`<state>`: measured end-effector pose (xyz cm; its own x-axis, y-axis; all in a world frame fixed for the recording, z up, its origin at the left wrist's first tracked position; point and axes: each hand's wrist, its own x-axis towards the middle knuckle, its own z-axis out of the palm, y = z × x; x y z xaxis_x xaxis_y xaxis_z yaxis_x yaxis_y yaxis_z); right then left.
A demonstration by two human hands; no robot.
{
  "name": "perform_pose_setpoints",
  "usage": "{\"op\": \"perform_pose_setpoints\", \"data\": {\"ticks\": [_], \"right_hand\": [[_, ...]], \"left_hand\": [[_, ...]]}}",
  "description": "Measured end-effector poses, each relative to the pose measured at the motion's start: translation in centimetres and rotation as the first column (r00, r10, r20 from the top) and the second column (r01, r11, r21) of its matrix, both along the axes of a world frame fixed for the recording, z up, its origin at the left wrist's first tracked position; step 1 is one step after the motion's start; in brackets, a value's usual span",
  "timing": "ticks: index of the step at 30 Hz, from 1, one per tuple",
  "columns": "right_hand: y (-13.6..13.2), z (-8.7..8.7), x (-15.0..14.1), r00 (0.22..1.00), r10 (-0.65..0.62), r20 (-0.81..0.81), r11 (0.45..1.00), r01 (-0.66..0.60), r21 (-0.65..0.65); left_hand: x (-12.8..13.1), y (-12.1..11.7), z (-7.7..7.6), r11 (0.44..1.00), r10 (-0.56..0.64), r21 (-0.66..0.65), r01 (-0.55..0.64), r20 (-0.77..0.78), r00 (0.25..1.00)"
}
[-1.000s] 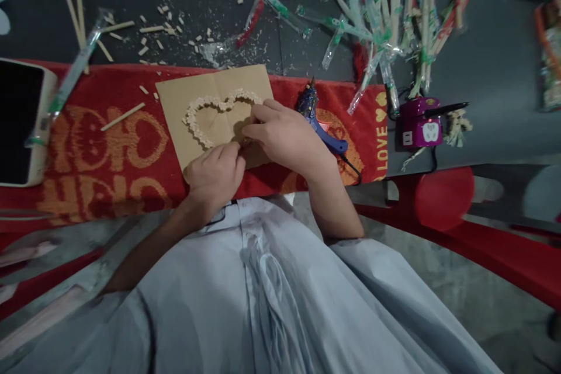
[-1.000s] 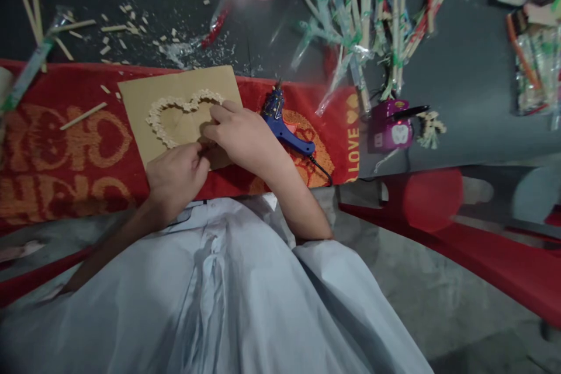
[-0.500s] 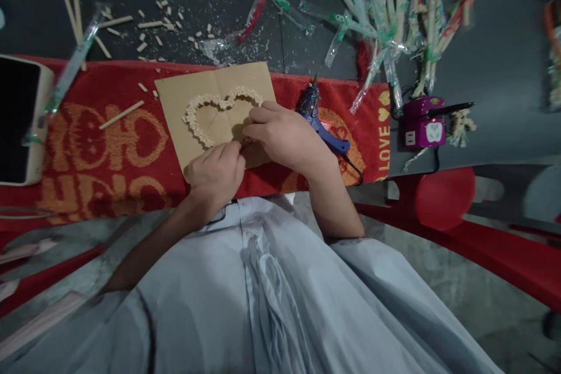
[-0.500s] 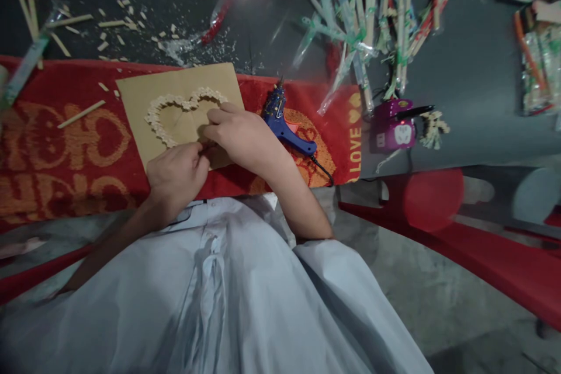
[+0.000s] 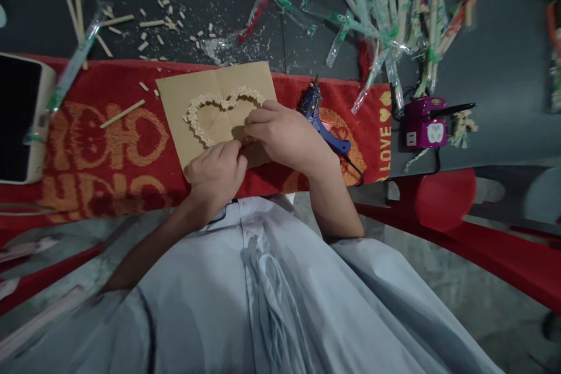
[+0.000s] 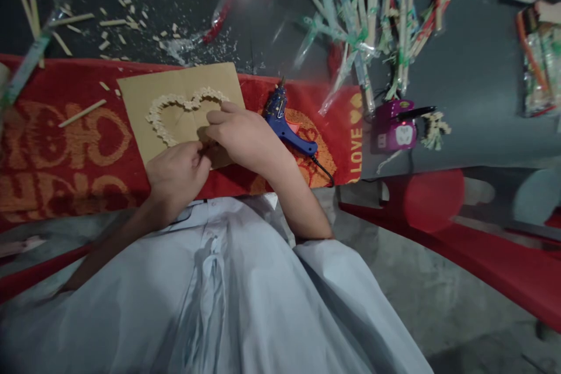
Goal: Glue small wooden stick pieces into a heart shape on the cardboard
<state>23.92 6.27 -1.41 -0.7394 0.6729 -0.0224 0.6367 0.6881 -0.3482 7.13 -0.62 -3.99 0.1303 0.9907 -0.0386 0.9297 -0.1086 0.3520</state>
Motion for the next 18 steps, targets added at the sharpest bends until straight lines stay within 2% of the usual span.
{"op": "perform_pose_setpoints", "data": {"ticks": [3,6,9,11,15,18], "right_hand": [[-0.1,0.2,0.2,1.0,0.002,-0.018,1.0,-0.002,0.008],[-0.5,0.9,0.8,0.997,-0.07,-0.034,0.997,0.071,0.015],[-1.5,2.0,1.6,0.979,-0.199,-0.043,0.979,0.201,0.027],[-2.5,2.6,2.1,0.971,-0.237,-0.039,0.971,0.238,0.026],[-5.1,3.1,2.4,0.975,-0.218,0.038,0.975,0.219,-0.023],[-6.8,2.7,2.1,0.973,-0.211,0.092,0.973,0.218,-0.07]], "left_hand": [[0.0,0.0,0.3,0.999,0.021,-0.037,-0.02,0.023,1.0],[-0.2,-0.3,0.3,1.0,0.009,0.003,-0.009,0.028,1.0],[-0.6,-0.6,0.3,0.995,-0.05,0.09,0.046,0.039,0.998],[-1.0,-0.8,0.4,0.982,-0.104,0.166,0.094,0.054,0.993],[-1.9,-1.1,0.9,0.934,-0.216,0.304,0.189,0.058,0.975],[-2.5,-1.2,1.3,0.89,-0.27,0.38,0.253,-0.009,0.963]]}}
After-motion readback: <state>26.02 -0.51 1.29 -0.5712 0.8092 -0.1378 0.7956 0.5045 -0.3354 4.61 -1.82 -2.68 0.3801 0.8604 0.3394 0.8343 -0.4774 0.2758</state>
